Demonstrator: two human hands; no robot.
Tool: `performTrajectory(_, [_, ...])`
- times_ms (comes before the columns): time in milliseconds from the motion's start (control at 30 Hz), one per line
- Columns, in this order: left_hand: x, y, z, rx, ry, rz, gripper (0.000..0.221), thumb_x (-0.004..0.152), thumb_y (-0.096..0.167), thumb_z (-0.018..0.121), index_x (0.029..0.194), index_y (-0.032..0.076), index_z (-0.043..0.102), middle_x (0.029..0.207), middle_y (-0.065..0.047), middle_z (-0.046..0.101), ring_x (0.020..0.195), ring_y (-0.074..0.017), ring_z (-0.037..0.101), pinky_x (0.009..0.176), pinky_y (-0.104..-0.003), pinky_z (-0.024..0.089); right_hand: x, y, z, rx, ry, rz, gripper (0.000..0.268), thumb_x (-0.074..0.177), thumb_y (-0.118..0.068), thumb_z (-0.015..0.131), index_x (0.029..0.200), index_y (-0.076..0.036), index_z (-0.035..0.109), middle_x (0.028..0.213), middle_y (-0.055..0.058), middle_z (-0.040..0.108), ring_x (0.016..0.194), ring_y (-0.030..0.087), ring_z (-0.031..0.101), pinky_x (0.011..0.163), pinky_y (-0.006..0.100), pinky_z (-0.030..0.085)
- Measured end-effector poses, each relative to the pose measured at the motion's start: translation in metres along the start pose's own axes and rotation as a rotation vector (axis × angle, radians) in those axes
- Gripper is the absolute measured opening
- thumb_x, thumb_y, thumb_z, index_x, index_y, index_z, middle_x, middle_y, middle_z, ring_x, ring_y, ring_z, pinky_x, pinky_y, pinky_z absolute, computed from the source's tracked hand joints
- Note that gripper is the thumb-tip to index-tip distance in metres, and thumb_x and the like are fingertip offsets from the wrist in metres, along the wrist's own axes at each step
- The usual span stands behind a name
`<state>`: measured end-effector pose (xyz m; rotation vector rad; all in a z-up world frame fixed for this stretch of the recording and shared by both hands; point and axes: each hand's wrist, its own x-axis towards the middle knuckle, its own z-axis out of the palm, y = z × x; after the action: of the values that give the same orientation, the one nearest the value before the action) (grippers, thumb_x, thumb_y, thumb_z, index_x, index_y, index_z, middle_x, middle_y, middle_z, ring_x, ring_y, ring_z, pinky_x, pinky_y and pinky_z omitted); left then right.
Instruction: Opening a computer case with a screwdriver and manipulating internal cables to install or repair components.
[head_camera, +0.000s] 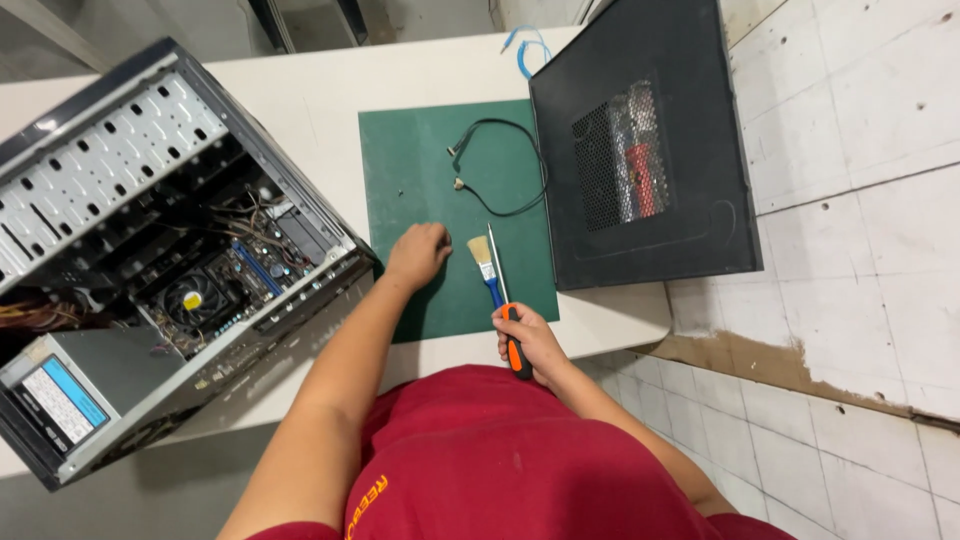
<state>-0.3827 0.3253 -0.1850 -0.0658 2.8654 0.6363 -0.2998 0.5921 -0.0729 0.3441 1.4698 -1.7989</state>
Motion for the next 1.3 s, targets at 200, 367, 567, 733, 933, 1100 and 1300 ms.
performTrajectory(200, [0.006,-0.019,-0.001,-0.165,0.054,-0.207,0.022,0.095,0.03,0.073,0.105,0.017,0.058,0.107,-0.005,0.058,0.113,-0.029,0.063,0.1,-0.044,0.055,-0.011,-0.005,-0.001,0.002,0.024,0.015,0.018,0.095,-0.011,0.067,0.109,-0.003,0.06,0.066,0.005,0.055,0.053,0.016,0.064,0.049,0.028,0.057])
performTrajectory(367, [0.016,-0.015,0.001,-0.135,-0.01,-0.301,0.021,0.098,0.037,0.068,0.104,0.017,0.063,0.102,-0.004,0.065,0.108,-0.0249,0.068,0.092,-0.043,0.06,-0.014,-0.006,-0.003,-0.019,0.029,0.0,0.018,0.095,-0.011,0.067,0.109,-0.003,0.059,0.065,0.004,0.055,0.053,0.015,0.064,0.049,0.027,0.057])
performTrajectory(567, [-0.003,0.041,-0.037,-1.649,-0.196,-0.527,0.025,0.097,0.017,0.07,0.117,0.005,0.06,0.096,-0.002,0.07,0.086,-0.0096,0.072,0.082,-0.021,0.063,-0.008,-0.003,-0.017,-0.183,0.033,-0.08,0.024,0.092,-0.008,0.072,0.111,0.0,0.062,0.062,0.009,0.058,0.052,0.017,0.066,0.048,0.027,0.058])
performTrajectory(733, [-0.019,0.057,-0.041,-2.019,-0.196,-0.491,0.035,0.1,0.012,0.066,0.132,0.002,0.061,0.096,-0.007,0.072,0.082,-0.0126,0.074,0.077,-0.022,0.066,-0.014,-0.015,-0.014,-0.33,0.055,-0.109,0.022,0.089,-0.007,0.073,0.11,-0.001,0.066,0.058,0.009,0.06,0.05,0.016,0.065,0.047,0.024,0.056])
performTrajectory(933, [-0.03,0.065,-0.05,-2.177,-0.167,-0.532,0.022,0.095,0.017,0.074,0.116,0.01,0.074,0.114,-0.012,0.077,0.106,-0.0269,0.075,0.096,-0.04,0.063,-0.016,-0.016,-0.009,-0.537,0.096,-0.13,0.019,0.087,-0.009,0.074,0.106,-0.007,0.07,0.052,0.008,0.062,0.048,0.016,0.066,0.045,0.024,0.054])
performTrajectory(1100, [-0.032,0.064,-0.048,-2.289,-0.173,-0.564,0.022,0.091,0.014,0.079,0.112,0.006,0.076,0.112,-0.016,0.077,0.106,-0.032,0.074,0.1,-0.047,0.061,-0.019,-0.015,-0.002,-0.583,0.132,-0.132,0.019,0.087,-0.009,0.072,0.106,-0.007,0.072,0.05,0.009,0.061,0.047,0.016,0.064,0.047,0.024,0.05])
performTrajectory(1300, [-0.034,0.058,-0.043,-2.381,-0.161,-0.585,0.02,0.091,0.012,0.079,0.11,0.005,0.077,0.111,-0.018,0.077,0.11,-0.0341,0.073,0.103,-0.05,0.059,-0.024,-0.017,0.006,-0.639,0.154,-0.155,0.018,0.087,-0.013,0.074,0.105,-0.01,0.072,0.048,0.007,0.061,0.047,0.016,0.063,0.047,0.025,0.048])
